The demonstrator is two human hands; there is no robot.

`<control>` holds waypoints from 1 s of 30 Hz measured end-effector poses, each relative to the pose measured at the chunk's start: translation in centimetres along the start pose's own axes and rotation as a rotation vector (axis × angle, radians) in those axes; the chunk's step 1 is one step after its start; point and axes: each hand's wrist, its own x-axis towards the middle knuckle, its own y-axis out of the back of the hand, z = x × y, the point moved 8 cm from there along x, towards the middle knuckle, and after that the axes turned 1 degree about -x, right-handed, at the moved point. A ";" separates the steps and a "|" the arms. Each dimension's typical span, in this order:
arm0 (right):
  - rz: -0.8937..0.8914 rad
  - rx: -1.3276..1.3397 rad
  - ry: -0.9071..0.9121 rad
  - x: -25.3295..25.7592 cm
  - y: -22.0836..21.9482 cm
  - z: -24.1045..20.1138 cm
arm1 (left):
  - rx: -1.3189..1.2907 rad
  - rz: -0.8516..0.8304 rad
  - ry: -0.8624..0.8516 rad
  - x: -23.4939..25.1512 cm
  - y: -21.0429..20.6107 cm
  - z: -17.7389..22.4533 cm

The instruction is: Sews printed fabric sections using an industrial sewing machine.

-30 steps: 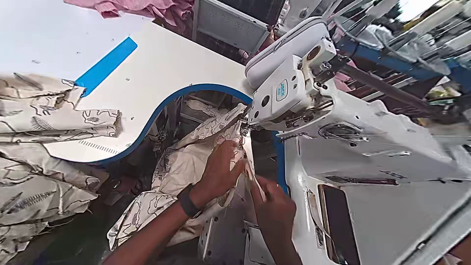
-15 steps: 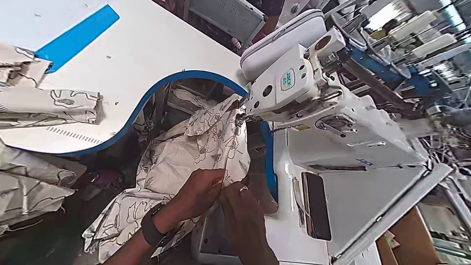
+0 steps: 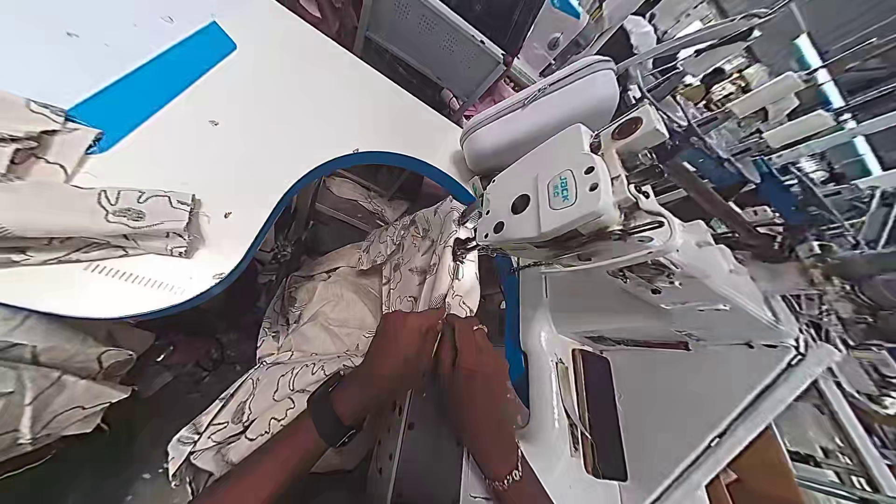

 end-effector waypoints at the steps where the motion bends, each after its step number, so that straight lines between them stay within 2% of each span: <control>1: 0.015 -0.001 -0.019 -0.4 0.0 0.6 | -0.012 -0.018 0.021 -0.3 -0.1 0.2; 3: -0.086 -0.049 -0.080 -0.7 0.4 2.8 | -0.023 -0.021 0.085 -2.3 0.2 0.7; 4: -0.270 -0.066 -0.146 -0.9 -0.2 4.1 | -0.023 -0.013 0.117 -3.7 0.4 0.4; 6: -0.922 -0.100 -0.335 -2.8 -4.3 6.9 | -0.018 -0.029 0.149 -6.7 0.8 -0.7; 7: -1.221 -0.116 -0.349 -4.7 -6.9 7.7 | -0.013 -0.045 0.139 -7.6 0.9 -1.0; 9: -1.601 0.029 -0.247 -8.3 -10.9 7.8 | -0.012 -0.062 0.065 -7.8 0.8 -0.4; 10: -1.709 0.147 -0.214 -9.4 -11.2 7.3 | -0.009 -0.052 0.022 -7.8 0.7 0.0; 11: -1.704 0.282 -0.214 -9.7 -11.2 7.0 | -0.002 -0.032 -0.014 -7.7 0.7 0.4; 12: -1.556 0.464 -0.248 -8.7 -10.8 7.4 | 0.002 -0.010 -0.036 -7.6 0.7 0.5; 14: -0.946 0.963 -0.524 -5.4 -7.6 10.5 | -0.020 0.001 -0.048 -7.4 0.6 0.2; 15: -0.650 1.163 -0.675 -4.8 -4.4 11.8 | -0.047 -0.008 -0.047 -7.4 0.2 0.0; 16: -0.454 1.268 -0.754 -5.6 -0.7 11.6 | -0.078 -0.020 -0.043 -7.5 -0.3 0.0; 17: -0.376 1.281 -0.746 -7.2 2.8 10.1 | -0.102 -0.020 -0.042 -7.6 -0.7 -0.1; 18: -0.434 1.178 -0.643 -9.0 5.8 7.9 | -0.115 0.004 -0.052 -7.7 -1.1 0.0; 20: -0.614 0.807 -0.354 -11.1 9.1 3.8 | -0.089 0.074 -0.077 -8.1 -1.9 0.1; 22: -0.684 0.434 -0.184 -9.9 10.8 2.3 | -0.017 0.118 -0.105 -8.3 -1.8 0.5; 24: -0.681 0.244 -0.005 -7.3 11.7 -0.7 | 0.044 0.155 -0.163 -8.2 -2.1 0.7; 27: -0.723 0.185 0.251 -6.5 7.5 -6.1 | 0.137 0.200 -0.201 -7.8 -2.4 0.7; 30: -0.853 0.104 0.310 -5.2 4.7 -5.5 | 0.098 0.287 -0.216 -5.5 -1.7 -0.1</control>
